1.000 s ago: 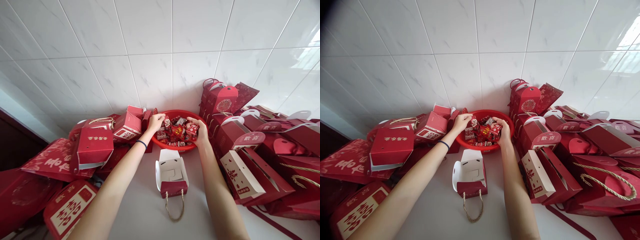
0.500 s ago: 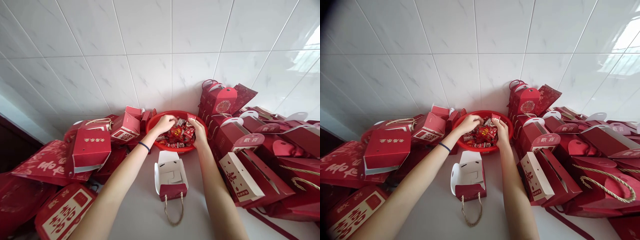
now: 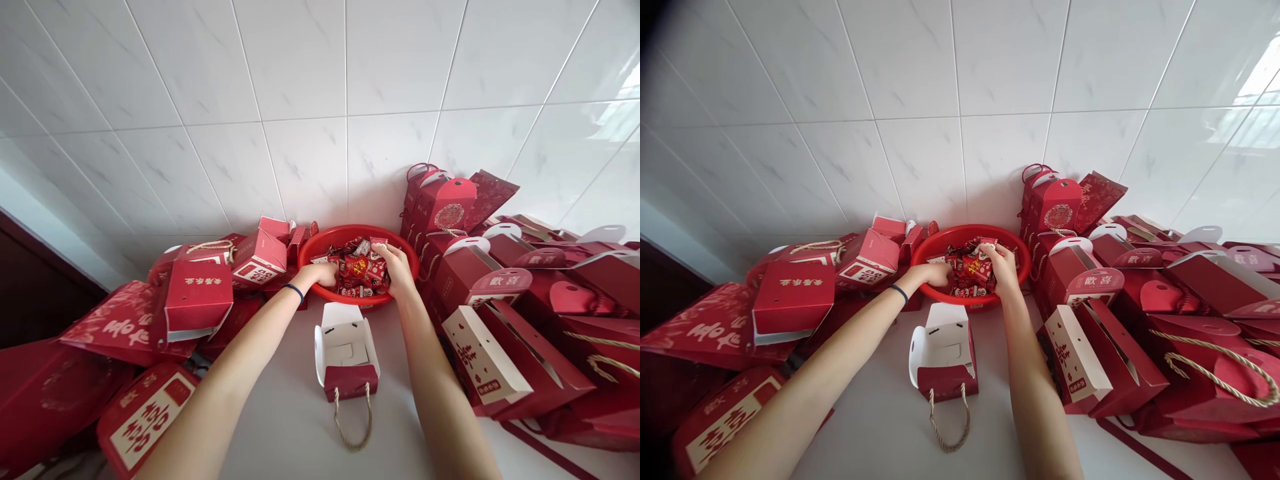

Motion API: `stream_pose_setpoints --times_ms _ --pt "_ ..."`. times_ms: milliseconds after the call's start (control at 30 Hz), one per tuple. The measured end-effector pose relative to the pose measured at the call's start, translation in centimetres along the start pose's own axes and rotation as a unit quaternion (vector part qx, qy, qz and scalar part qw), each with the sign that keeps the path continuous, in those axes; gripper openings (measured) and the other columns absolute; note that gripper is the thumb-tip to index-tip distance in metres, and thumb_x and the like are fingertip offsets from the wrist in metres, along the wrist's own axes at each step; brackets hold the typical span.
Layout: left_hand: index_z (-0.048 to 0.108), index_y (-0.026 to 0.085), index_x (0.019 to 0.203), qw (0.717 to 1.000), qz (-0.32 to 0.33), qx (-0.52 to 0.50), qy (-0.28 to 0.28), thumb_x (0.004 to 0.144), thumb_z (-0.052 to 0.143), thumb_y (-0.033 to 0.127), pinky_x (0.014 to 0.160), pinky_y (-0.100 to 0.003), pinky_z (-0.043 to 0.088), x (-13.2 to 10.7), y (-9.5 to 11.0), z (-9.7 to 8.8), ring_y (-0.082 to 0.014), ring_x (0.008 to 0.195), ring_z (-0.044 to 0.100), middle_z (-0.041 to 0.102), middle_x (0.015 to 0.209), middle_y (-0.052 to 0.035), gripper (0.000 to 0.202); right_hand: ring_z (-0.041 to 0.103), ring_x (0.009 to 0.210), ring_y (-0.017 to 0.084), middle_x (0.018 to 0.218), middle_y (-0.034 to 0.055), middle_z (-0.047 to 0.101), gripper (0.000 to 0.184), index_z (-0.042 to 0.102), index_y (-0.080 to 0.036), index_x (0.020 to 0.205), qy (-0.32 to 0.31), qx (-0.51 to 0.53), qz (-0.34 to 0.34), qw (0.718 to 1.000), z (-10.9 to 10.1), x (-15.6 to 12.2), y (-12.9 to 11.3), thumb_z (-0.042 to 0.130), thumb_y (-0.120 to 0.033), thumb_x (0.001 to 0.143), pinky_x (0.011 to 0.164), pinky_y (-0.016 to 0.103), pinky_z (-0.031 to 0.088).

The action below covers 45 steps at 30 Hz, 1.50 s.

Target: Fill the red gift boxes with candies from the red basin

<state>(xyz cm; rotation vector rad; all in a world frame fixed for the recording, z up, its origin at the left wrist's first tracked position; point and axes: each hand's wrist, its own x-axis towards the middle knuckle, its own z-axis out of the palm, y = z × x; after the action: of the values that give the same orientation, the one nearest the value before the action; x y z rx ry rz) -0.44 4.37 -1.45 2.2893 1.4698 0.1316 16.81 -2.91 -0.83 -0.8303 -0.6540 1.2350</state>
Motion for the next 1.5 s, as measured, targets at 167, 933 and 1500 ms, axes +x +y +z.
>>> stream_pose_setpoints --times_ms 167,933,1500 --pt "0.076 0.012 0.096 0.985 0.061 -0.153 0.059 0.084 0.072 0.029 0.08 -0.033 0.057 -2.6 1.4 -1.7 -0.0235 0.089 0.073 0.078 0.096 -0.0092 0.021 0.066 0.061 0.018 0.067 0.0025 0.072 0.023 0.074 -0.016 0.072 -0.003 -0.004 -0.008 1.0 0.2 -0.2 -0.3 0.084 -0.03 0.057 0.058 0.027 0.056" --pt "0.072 0.022 0.12 0.982 0.1 -0.041 -0.156 0.067 0.078 0.034 0.077 -0.024 0.05 -16.0 1.0 -3.2 -0.0207 0.091 0.068 0.075 0.104 -0.0021 0.055 0.047 0.055 0.011 0.065 -0.0004 0.059 0.036 0.071 -0.016 0.081 -0.433 -0.539 -0.025 0.722 2.6 -8.6 -6.2 0.07 -0.052 0.084 0.05 0.024 0.034" --pt "0.072 0.018 0.097 0.972 0.14 -0.057 -0.178 0.066 0.077 0.033 0.066 -0.025 0.043 -15.2 0.2 -3.0 -0.0189 0.082 0.061 0.068 0.09 -0.001 0.035 0.049 0.064 0.011 0.075 0.001 0.06 0.045 0.067 -0.015 0.088 -0.376 -0.406 -0.143 0.821 4.6 -8.8 -2.8 0.061 -0.059 0.093 0.057 0.024 0.037"
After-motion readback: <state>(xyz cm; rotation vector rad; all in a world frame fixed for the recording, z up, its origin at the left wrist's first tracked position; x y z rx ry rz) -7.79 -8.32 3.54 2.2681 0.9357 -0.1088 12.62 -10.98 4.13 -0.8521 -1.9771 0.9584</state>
